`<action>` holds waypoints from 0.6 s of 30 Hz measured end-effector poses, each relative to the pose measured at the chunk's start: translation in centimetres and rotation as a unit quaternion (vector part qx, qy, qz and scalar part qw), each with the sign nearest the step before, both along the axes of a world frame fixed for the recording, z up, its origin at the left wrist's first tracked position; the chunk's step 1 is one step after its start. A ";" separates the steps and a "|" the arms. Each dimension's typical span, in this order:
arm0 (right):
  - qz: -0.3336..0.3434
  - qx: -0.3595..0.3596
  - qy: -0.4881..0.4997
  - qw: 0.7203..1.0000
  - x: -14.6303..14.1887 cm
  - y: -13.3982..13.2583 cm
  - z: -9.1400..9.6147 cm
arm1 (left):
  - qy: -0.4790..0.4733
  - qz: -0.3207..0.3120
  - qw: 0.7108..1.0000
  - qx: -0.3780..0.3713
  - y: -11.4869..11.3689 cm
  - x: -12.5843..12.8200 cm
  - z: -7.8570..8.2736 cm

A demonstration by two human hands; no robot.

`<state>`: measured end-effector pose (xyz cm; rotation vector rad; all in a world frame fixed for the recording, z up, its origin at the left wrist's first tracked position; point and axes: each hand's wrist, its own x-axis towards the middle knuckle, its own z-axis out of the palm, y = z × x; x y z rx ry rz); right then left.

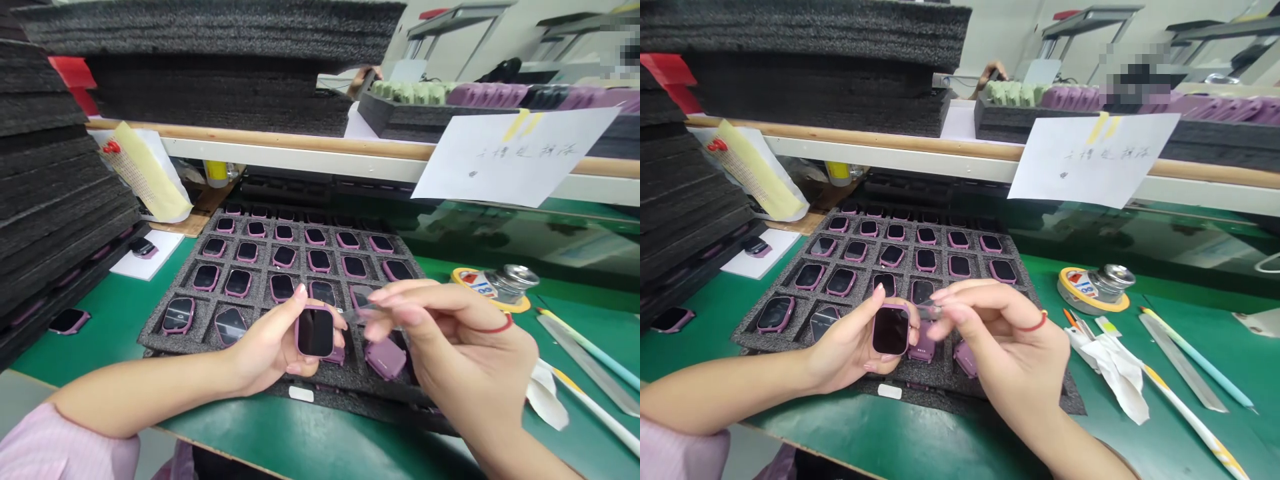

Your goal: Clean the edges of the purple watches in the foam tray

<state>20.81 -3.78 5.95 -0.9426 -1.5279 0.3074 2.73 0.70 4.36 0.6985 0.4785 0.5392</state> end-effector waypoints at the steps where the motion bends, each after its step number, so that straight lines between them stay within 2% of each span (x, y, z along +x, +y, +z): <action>1: 0.011 -0.010 0.011 1.000 0.1 0.0 -0.1 | -0.001 0.000 1.000 -0.003 0.0 0.0 0.0; 5: 0.079 -0.058 -0.076 0.992 0.0 0.2 -1.2 | -0.009 0.000 1.000 -0.009 0.0 -0.1 0.1; 9: 0.088 -0.055 -0.183 0.978 -0.5 0.5 -2.0 | -0.002 0.002 1.000 -0.004 0.0 -0.1 0.0; 18: 0.118 -0.044 -0.191 0.974 -0.5 0.8 -2.2 | -0.014 -0.012 1.000 -0.024 0.1 0.0 0.2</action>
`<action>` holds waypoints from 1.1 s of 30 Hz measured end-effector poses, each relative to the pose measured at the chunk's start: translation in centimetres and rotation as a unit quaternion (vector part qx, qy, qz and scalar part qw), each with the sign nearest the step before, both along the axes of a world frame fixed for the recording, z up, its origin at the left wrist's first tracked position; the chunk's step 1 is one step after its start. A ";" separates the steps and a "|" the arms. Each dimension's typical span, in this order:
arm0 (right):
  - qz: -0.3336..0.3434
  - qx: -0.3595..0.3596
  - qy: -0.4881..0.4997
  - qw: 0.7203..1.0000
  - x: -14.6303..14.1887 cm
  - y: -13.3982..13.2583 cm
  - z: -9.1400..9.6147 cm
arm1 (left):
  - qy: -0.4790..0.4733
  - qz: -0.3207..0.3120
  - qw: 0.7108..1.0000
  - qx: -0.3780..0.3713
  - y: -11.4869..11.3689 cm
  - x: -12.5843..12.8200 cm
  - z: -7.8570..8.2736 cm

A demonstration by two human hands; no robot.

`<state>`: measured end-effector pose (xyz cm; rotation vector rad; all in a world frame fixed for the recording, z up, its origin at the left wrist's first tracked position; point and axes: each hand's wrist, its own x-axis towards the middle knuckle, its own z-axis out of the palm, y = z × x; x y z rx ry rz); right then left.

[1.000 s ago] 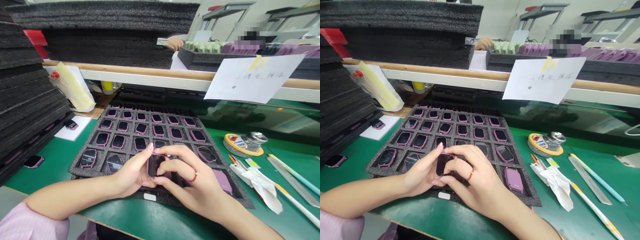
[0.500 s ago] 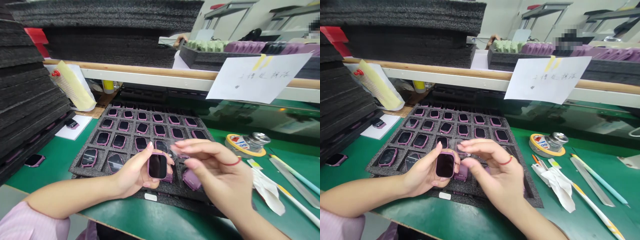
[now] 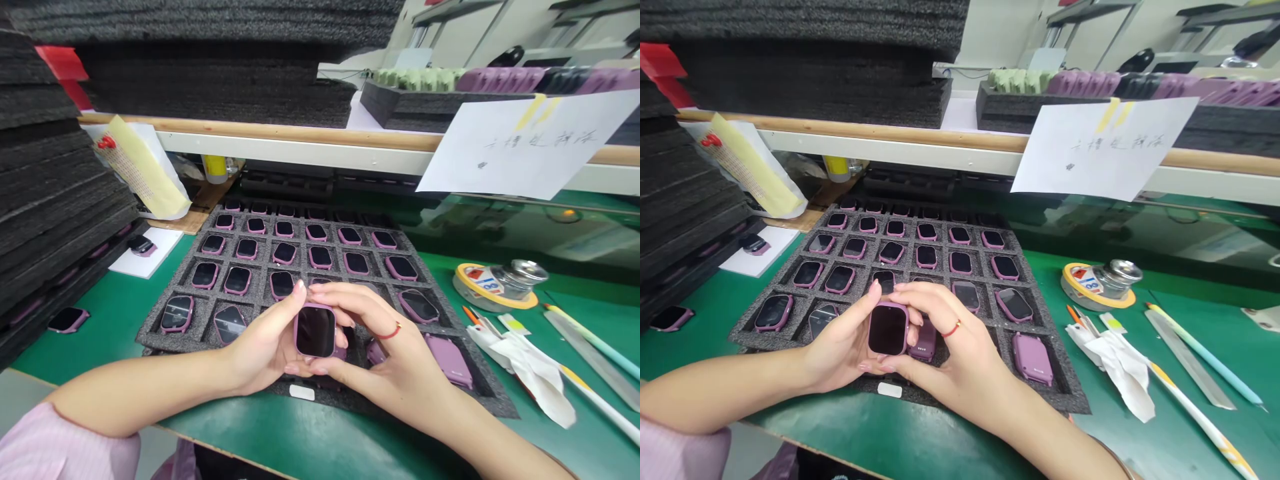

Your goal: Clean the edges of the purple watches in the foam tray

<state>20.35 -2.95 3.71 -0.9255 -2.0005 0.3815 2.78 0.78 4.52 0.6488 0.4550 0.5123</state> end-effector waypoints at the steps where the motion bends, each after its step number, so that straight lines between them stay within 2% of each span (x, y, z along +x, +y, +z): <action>1: 0.002 -0.002 0.000 1.000 0.0 0.0 0.0 | -0.001 0.001 1.000 0.001 0.0 0.0 0.0; 27: 0.005 -0.004 -0.014 1.000 0.2 -0.2 0.2 | -0.003 0.002 1.000 -0.002 -0.2 -0.2 -0.1; 30: -0.019 -0.010 0.019 1.000 0.6 -0.4 0.6 | -0.014 0.005 1.000 0.005 -0.2 -0.2 -0.3; 33: -0.074 0.048 0.069 0.994 1.2 -0.8 1.4 | -0.023 0.005 1.000 0.012 -0.2 -0.2 -0.3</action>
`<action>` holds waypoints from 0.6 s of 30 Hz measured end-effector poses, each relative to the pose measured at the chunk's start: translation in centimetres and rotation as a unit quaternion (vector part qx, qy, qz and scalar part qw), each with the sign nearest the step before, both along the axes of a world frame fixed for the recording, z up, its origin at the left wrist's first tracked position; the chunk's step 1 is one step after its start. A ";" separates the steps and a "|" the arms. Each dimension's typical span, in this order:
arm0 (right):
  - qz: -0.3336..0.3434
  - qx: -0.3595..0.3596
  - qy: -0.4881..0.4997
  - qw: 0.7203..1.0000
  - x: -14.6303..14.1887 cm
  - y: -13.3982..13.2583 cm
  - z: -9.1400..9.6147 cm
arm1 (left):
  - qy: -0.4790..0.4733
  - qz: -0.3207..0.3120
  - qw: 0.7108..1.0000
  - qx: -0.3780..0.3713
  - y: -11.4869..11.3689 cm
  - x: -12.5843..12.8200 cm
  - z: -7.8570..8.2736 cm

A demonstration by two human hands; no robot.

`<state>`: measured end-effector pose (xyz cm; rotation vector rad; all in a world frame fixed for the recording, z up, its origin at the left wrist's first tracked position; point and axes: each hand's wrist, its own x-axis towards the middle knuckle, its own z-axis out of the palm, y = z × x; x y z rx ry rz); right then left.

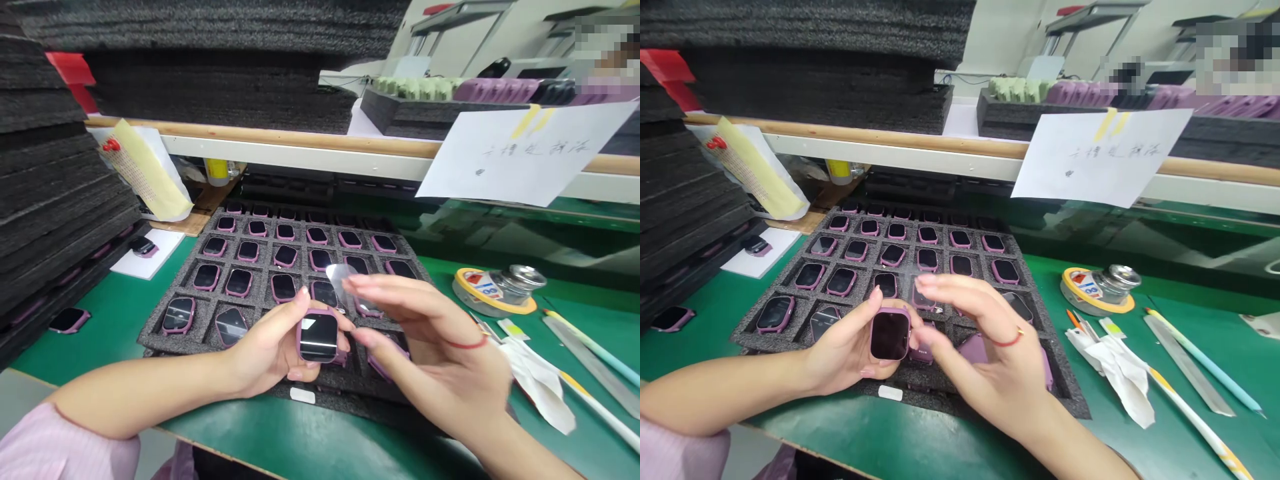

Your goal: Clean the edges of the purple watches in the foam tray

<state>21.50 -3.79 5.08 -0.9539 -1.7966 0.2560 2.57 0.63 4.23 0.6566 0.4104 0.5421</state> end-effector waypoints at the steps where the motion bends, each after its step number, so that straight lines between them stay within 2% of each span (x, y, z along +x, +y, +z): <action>1: -0.013 0.029 -0.007 0.999 0.2 -0.2 0.3 | 0.000 -0.001 1.000 0.002 0.0 0.0 0.0; 4: 0.002 0.061 -0.085 0.994 0.4 -1.1 0.9 | 0.004 -0.001 1.000 0.002 0.0 0.0 0.3; 8: 0.066 0.001 -0.112 0.992 0.3 -2.5 0.4 | 0.015 0.008 1.000 0.004 -0.1 0.0 0.5; 11: 0.047 -0.010 -0.123 0.991 0.3 -3.1 -0.4 | 0.006 0.007 1.000 0.011 0.0 0.1 0.4; 13: 0.034 -0.009 -0.147 0.988 0.5 -3.0 -0.6 | 0.004 0.004 1.000 0.014 0.0 0.1 0.4; 18: 0.088 0.044 -0.179 0.979 0.2 -1.7 0.2 | 0.011 0.004 1.000 0.021 0.0 0.1 0.4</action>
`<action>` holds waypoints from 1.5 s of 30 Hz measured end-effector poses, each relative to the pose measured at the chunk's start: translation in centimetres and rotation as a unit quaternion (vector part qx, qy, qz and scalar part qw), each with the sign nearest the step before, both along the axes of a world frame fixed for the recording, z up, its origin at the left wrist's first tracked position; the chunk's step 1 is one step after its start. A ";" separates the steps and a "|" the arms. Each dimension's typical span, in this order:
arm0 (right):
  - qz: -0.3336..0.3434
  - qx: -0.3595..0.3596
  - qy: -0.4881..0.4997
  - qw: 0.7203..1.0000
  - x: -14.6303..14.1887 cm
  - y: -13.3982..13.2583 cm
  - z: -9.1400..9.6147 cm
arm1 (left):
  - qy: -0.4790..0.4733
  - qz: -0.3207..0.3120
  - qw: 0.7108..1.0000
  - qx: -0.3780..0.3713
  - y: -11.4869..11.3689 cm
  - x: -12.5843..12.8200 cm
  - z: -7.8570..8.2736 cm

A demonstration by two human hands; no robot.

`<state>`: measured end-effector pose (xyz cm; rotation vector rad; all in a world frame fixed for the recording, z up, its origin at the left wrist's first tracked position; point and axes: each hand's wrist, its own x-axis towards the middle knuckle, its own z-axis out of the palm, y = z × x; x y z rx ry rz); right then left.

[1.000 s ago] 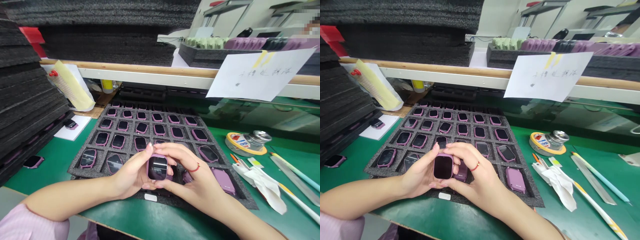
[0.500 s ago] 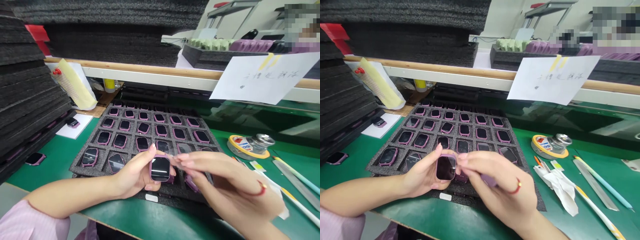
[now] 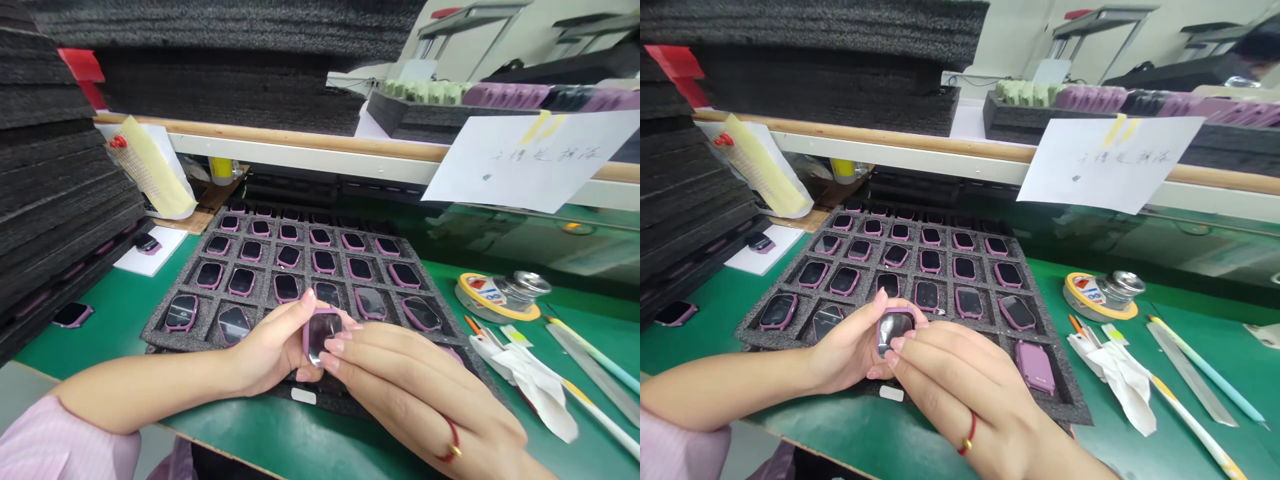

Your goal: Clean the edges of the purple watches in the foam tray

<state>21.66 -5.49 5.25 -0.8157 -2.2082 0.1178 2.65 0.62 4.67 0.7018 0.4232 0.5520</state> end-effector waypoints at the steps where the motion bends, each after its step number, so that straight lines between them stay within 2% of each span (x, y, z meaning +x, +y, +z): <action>1: -0.002 0.017 0.000 1.000 -0.3 0.3 0.2 | 0.000 0.004 1.000 0.001 0.0 0.0 -0.1; 5: -0.048 0.076 0.001 0.996 -1.5 0.8 0.6 | 0.016 0.011 0.999 0.035 -0.1 0.1 -0.8; 7: -0.072 0.038 0.016 0.997 -1.9 0.7 0.3 | 0.030 0.014 0.998 0.060 -0.1 0.2 -1.1; 10: -0.093 -0.058 0.039 0.993 -2.2 0.7 -0.6 | 0.046 0.022 0.996 0.068 -0.1 0.4 -1.2; 12: -0.094 -0.091 0.044 0.991 -2.2 0.9 -1.1 | 0.053 0.025 0.995 0.075 -0.1 0.4 -1.1; 17: -0.064 -0.060 0.059 0.994 -2.0 1.2 -0.8 | 0.057 0.015 0.994 0.095 -0.1 0.2 -1.0; 22: -0.086 -0.037 0.065 0.993 -1.6 1.4 0.2 | 0.036 0.014 0.999 0.020 0.0 0.2 -0.7; 26: -0.078 -0.031 0.057 0.995 -1.4 1.6 0.1 | 0.043 -0.007 0.999 0.019 0.1 0.2 -0.4; 33: -0.074 -0.018 0.035 0.996 -1.6 1.8 0.2 | 0.032 0.009 0.999 0.012 0.0 0.2 -0.6; 37: -0.100 0.005 0.036 0.994 -1.3 1.9 0.7 | 0.055 0.004 0.998 0.022 -0.1 0.3 -0.8; 39: -0.132 -0.001 0.060 0.989 -0.9 2.2 0.9 | 0.071 -0.014 0.993 0.090 -0.5 0.1 -1.0; 41: -0.161 -0.023 0.092 0.982 -0.4 2.6 0.8 | 0.105 -0.043 0.967 0.230 -1.1 -0.2 -1.2; 43: -0.176 -0.053 0.107 0.977 -0.3 3.1 0.6 | 0.145 -0.068 0.900 0.406 -1.9 -0.5 -1.4; 45: -0.169 -0.079 0.082 0.979 -0.8 3.5 0.4 | 0.158 -0.086 0.823 0.539 -2.7 -0.7 -1.6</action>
